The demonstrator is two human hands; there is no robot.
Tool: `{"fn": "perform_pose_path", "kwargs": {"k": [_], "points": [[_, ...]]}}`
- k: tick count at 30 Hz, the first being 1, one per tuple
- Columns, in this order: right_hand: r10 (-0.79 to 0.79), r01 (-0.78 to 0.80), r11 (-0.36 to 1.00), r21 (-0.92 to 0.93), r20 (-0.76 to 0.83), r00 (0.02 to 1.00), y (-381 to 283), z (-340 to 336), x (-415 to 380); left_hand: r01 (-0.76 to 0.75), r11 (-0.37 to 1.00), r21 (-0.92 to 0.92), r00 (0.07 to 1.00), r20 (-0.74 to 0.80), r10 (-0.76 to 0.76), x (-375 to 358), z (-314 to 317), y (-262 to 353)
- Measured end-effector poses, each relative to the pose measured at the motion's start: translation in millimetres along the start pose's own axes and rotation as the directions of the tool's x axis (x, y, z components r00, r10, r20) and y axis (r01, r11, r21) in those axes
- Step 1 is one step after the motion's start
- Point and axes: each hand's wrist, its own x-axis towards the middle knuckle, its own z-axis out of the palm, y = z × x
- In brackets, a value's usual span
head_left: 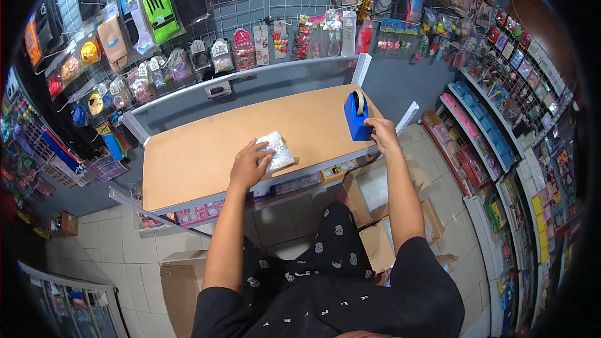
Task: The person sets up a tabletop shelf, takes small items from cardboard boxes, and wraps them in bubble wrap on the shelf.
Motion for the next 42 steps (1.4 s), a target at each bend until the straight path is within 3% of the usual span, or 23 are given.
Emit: {"fn": "perform_pose_path", "kwargs": {"k": [3,6,15,18,23,26,29,32,35,38,42], "points": [[-0.057,0.057,0.998,0.032,0.011,0.998,10.5,-2.2,-3.9,-0.004,1.000,-0.009,1.000,-0.008,0.004,0.5,1.1,-1.7],[-0.010,0.010,0.997,0.070,0.003,1.000,8.7,-2.9,1.7,0.000,1.000,-0.011,1.000,-0.006,0.000,1.7,1.8,-2.6],[0.000,0.006,0.923,0.386,-0.017,1.000,10.7,-10.6,7.7,0.014,1.000,-0.010,1.000,0.016,-0.014,3.4,0.9,-3.4],[-0.102,0.118,0.958,0.262,-0.076,0.992,26.4,-7.1,-0.7,0.022,0.999,-0.031,1.000,0.005,-0.022,2.9,2.7,-4.3],[-0.197,0.244,0.941,0.233,-0.210,0.958,64.2,2.5,-23.2,0.025,0.999,-0.031,1.000,0.012,-0.024,4.1,3.0,-5.4],[-0.387,0.374,0.921,-0.107,-0.363,0.848,66.4,8.7,-35.1,0.020,1.000,-0.020,1.000,0.015,-0.020,2.4,3.0,-4.0],[-0.451,0.375,0.891,-0.257,-0.392,0.802,63.5,16.0,-45.0,0.014,1.000,-0.020,1.000,0.009,-0.014,2.9,1.9,-3.0],[-0.424,0.425,0.900,-0.097,-0.423,0.801,72.5,19.9,-41.1,0.012,1.000,-0.022,1.000,0.008,-0.012,2.5,2.3,-3.1],[-0.231,0.337,0.904,0.263,-0.363,0.903,73.1,19.1,-37.2,0.006,1.000,-0.027,1.000,0.005,-0.006,3.5,1.1,-3.9],[-0.161,0.239,0.949,0.206,-0.336,0.928,54.9,22.8,-45.3,0.012,0.999,-0.032,1.000,0.004,-0.012,3.4,0.6,-2.3],[-0.275,0.267,0.961,-0.072,-0.342,0.899,55.5,17.3,-35.7,0.018,0.999,-0.034,1.000,-0.006,-0.018,3.2,1.8,-2.2]]}}
